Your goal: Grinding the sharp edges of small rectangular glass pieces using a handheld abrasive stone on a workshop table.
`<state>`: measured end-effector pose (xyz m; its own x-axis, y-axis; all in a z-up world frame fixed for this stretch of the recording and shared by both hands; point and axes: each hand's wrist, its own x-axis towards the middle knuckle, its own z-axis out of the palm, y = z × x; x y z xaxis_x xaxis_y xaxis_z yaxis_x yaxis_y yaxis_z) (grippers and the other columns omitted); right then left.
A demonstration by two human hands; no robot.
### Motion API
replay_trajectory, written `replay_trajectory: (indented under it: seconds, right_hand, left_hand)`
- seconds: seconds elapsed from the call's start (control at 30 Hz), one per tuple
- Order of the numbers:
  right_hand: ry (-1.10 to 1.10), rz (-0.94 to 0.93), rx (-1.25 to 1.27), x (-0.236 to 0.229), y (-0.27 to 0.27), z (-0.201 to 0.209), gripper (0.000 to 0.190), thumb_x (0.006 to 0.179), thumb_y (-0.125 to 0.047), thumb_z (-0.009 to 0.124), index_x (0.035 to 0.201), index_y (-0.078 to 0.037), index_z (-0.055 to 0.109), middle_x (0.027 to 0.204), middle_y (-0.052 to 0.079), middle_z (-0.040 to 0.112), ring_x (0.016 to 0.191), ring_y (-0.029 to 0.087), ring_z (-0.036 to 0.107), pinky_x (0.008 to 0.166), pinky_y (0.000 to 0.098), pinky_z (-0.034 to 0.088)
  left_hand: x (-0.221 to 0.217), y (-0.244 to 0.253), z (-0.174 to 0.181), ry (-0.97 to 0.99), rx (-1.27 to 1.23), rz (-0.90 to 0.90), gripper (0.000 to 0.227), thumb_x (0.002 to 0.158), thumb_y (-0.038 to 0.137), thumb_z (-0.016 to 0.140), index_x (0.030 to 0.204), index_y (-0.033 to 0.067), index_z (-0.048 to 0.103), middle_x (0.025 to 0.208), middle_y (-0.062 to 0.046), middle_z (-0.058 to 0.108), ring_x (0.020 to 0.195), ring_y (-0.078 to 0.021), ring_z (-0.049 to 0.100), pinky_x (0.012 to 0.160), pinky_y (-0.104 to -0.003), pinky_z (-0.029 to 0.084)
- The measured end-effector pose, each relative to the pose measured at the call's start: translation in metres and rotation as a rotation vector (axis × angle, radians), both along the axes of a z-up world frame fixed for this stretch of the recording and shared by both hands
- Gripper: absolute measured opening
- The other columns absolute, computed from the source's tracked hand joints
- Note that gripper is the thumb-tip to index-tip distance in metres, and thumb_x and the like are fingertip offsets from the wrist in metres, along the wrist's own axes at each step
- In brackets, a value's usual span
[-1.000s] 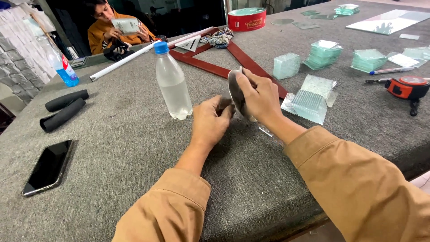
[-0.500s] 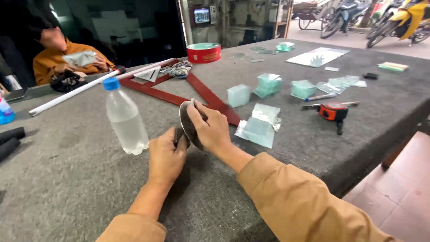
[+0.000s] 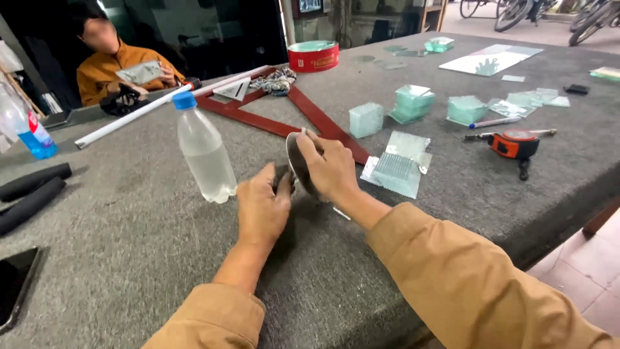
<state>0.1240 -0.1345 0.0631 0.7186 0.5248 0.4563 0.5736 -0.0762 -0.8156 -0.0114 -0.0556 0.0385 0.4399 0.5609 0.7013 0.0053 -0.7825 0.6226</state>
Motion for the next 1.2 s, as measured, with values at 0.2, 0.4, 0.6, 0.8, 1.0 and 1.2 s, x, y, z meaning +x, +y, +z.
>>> replay_trajectory:
  seconds: [0.2, 0.4, 0.6, 0.8, 1.0, 1.2]
  right_hand:
    - [-0.007, 0.048, 0.008, -0.008, -0.003, 0.005, 0.068, 0.106, -0.065, 0.057, 0.151, -0.015, 0.073, 0.128, 0.020, 0.083, 0.130, 0.045, 0.074, 0.109, 0.0594, 0.057]
    - [-0.186, 0.065, 0.040, -0.016, -0.009, 0.002, 0.062, 0.103, -0.060, 0.067, 0.143, -0.013, 0.077, 0.130, 0.025, 0.080, 0.133, 0.047, 0.068, 0.111, 0.0588, 0.055]
    - [-0.304, 0.126, 0.142, -0.029, -0.017, 0.004, 0.064, 0.105, -0.057, 0.065, 0.145, -0.008, 0.077, 0.129, 0.029, 0.079, 0.132, 0.050, 0.067, 0.112, 0.0608, 0.054]
    - [-0.413, 0.126, 0.211, -0.026, -0.016, -0.004, 0.054, 0.105, -0.049, 0.072, 0.143, -0.011, 0.078, 0.112, 0.023, 0.085, 0.117, 0.046, 0.076, 0.099, 0.0524, 0.062]
    - [-0.467, 0.148, 0.262, -0.014, -0.011, -0.013, 0.054, 0.100, -0.045, 0.077, 0.143, -0.014, 0.078, 0.102, 0.021, 0.082, 0.108, 0.041, 0.080, 0.088, 0.0540, 0.061]
    - [-0.483, 0.128, 0.254, -0.013, -0.013, -0.010, 0.052, 0.102, -0.049, 0.074, 0.144, -0.018, 0.079, 0.089, 0.013, 0.079, 0.091, 0.033, 0.082, 0.080, 0.0442, 0.062]
  left_hand:
    - [0.003, 0.009, -0.009, -0.017, -0.007, 0.009, 0.012, 0.099, 0.009, 0.073, 0.090, 0.0100, 0.081, 0.074, -0.012, 0.082, 0.082, -0.0363, 0.085, 0.068, -0.044, 0.063]
    - [0.013, 0.027, -0.026, -0.081, -0.051, -0.003, 0.013, 0.098, 0.005, 0.070, 0.087, 0.0058, 0.078, 0.069, -0.017, 0.078, 0.076, -0.0385, 0.083, 0.064, -0.042, 0.060]
    - [0.009, 0.011, -0.012, -0.131, -0.068, -0.009, 0.008, 0.094, 0.009, 0.075, 0.086, 0.0103, 0.079, 0.069, -0.017, 0.077, 0.082, -0.0441, 0.082, 0.065, -0.048, 0.058]
    - [-0.007, -0.008, 0.009, -0.124, -0.088, -0.048, 0.011, 0.097, 0.002, 0.072, 0.089, 0.0054, 0.079, 0.075, -0.020, 0.081, 0.084, -0.0419, 0.085, 0.062, -0.051, 0.060]
    - [0.001, 0.007, -0.006, -0.120, -0.116, -0.076, 0.008, 0.094, 0.003, 0.075, 0.093, 0.0061, 0.082, 0.076, -0.019, 0.082, 0.086, -0.0402, 0.085, 0.065, -0.055, 0.059]
    - [-0.001, 0.005, 0.000, -0.090, -0.118, -0.060, 0.011, 0.097, 0.003, 0.071, 0.098, 0.0052, 0.081, 0.080, -0.022, 0.081, 0.090, -0.0443, 0.082, 0.060, -0.062, 0.051]
